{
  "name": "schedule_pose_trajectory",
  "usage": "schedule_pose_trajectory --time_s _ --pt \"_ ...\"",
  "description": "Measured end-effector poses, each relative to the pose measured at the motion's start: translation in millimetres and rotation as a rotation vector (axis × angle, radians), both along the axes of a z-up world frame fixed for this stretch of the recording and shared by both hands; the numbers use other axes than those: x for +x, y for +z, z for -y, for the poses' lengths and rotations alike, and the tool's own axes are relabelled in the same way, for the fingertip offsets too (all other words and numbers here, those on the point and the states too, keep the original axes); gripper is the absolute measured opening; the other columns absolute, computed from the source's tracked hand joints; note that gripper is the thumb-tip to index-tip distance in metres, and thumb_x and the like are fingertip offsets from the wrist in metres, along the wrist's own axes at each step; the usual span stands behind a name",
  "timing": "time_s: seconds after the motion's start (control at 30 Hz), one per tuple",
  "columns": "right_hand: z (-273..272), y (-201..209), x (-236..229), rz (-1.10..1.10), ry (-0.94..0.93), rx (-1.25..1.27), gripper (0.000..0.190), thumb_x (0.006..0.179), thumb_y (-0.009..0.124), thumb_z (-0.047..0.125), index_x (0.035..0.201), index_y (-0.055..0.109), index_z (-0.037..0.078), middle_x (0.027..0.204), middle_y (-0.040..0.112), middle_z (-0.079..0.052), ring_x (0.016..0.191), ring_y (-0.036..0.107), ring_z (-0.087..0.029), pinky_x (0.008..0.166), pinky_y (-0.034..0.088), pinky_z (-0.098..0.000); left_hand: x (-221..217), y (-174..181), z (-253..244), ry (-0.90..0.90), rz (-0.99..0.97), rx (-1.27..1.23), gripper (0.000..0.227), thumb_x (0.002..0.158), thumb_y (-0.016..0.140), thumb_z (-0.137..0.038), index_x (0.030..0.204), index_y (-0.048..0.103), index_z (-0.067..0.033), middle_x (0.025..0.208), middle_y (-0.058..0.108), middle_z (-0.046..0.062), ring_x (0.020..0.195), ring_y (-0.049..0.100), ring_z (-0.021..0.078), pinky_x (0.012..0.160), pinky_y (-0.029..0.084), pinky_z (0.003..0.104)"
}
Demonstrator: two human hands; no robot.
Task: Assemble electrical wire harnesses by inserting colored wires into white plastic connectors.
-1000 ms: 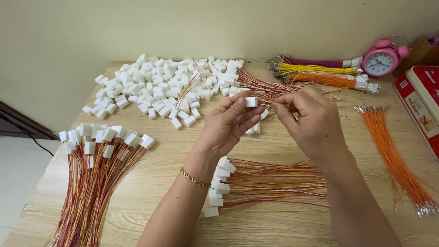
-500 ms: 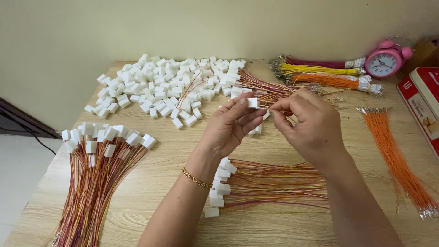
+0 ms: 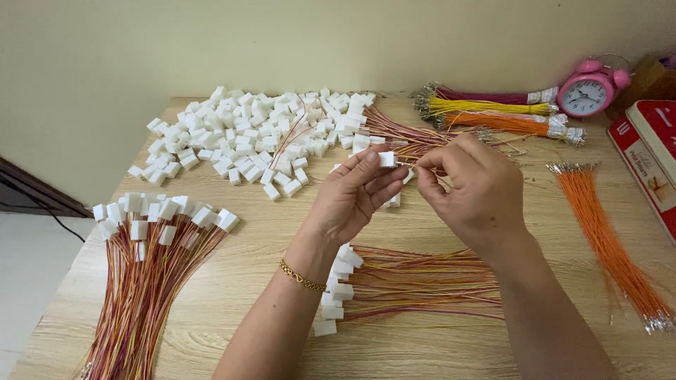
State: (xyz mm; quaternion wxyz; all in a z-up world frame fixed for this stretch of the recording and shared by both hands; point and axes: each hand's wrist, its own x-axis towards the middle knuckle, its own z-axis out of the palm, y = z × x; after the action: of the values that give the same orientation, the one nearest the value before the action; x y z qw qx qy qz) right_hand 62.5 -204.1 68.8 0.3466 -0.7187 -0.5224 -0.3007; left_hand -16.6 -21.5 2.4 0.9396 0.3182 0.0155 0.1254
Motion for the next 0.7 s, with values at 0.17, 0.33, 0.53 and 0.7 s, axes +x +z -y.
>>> schedule_pose_trajectory --time_s 0.17,0.33,0.53,0.7 --pt "-1.4 -1.6 0.1 0.092 -0.035 0.012 0.012 0.086 0.078 0.004 0.089 0.071 0.013 0.078 0.058 -0.004 0.074 0.066 -0.026 0.07 0.054 -0.0353 -1.8 3.8 0.9 0.002 0.001 -0.01 0.034 0.101 0.067 -0.017 0.13 0.063 0.0 0.11 0.074 0.026 0.101 0.075 0.0335 0.087 0.066 0.04" --pt "-2.0 -3.3 3.0 0.125 -0.008 -0.003 0.013 0.084 0.076 0.002 0.088 0.07 0.012 0.078 0.058 -0.005 0.074 0.066 -0.028 0.069 0.054 -0.0374 -0.5 1.0 1.1 0.012 -0.012 0.002 0.034 0.1 0.068 -0.017 0.129 0.063 0.0007 0.109 0.074 0.027 0.1 0.075 0.0336 0.087 0.066 0.041" --pt "-5.2 -7.0 2.5 0.162 -0.023 0.022 0.013 0.084 0.076 0.002 0.087 0.07 0.013 0.079 0.059 -0.004 0.074 0.066 -0.027 0.069 0.055 -0.0357 -2.1 5.3 4.5 0.018 -0.016 0.016 0.034 0.1 0.069 -0.018 0.127 0.064 0.0008 0.108 0.074 0.025 0.099 0.076 0.0332 0.085 0.066 0.04" --pt "-6.9 -4.8 2.0 0.11 0.036 -0.006 0.013 0.083 0.076 -0.002 0.086 0.07 0.01 0.075 0.059 -0.007 0.07 0.065 -0.03 0.064 0.054 -0.0383 -0.9 2.2 2.2 0.038 -0.042 0.046 0.033 0.098 0.07 -0.019 0.124 0.065 -0.0005 0.106 0.075 0.024 0.097 0.076 0.0318 0.085 0.066 0.04"
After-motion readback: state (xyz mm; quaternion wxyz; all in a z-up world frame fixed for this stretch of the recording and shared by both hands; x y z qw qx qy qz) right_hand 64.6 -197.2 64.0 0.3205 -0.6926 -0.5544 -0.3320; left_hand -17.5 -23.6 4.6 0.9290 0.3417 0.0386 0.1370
